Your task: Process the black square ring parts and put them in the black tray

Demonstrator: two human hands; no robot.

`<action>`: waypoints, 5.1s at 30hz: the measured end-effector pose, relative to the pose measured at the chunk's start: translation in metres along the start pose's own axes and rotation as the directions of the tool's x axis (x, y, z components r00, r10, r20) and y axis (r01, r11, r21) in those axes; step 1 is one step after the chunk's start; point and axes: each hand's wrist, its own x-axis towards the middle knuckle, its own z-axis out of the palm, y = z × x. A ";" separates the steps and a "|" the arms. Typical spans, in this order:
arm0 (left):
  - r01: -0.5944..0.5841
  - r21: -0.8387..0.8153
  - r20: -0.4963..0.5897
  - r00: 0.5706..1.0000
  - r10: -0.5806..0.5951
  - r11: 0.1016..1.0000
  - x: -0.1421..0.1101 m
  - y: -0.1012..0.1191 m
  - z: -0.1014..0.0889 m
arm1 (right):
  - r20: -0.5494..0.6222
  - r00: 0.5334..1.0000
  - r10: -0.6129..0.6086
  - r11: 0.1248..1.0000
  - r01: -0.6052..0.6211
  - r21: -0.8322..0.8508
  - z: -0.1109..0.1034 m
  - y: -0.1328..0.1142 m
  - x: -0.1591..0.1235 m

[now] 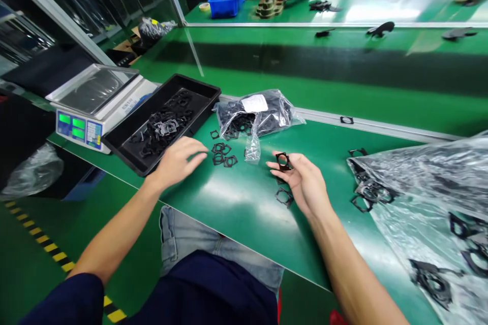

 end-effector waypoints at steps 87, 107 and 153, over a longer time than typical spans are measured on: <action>-0.002 -0.812 -0.132 0.975 -0.181 0.584 0.038 0.097 0.085 | -0.040 0.900 -0.434 0.807 0.369 -0.461 0.014 0.017 -0.030; -0.117 -0.771 -0.158 0.987 -0.009 0.626 0.037 0.095 0.086 | -0.078 0.989 0.127 0.992 -0.126 0.022 0.013 0.007 -0.019; 0.353 -0.891 0.279 0.922 -0.270 0.285 0.041 0.091 0.093 | -0.055 0.984 -0.167 0.954 0.147 -0.260 0.019 0.015 -0.027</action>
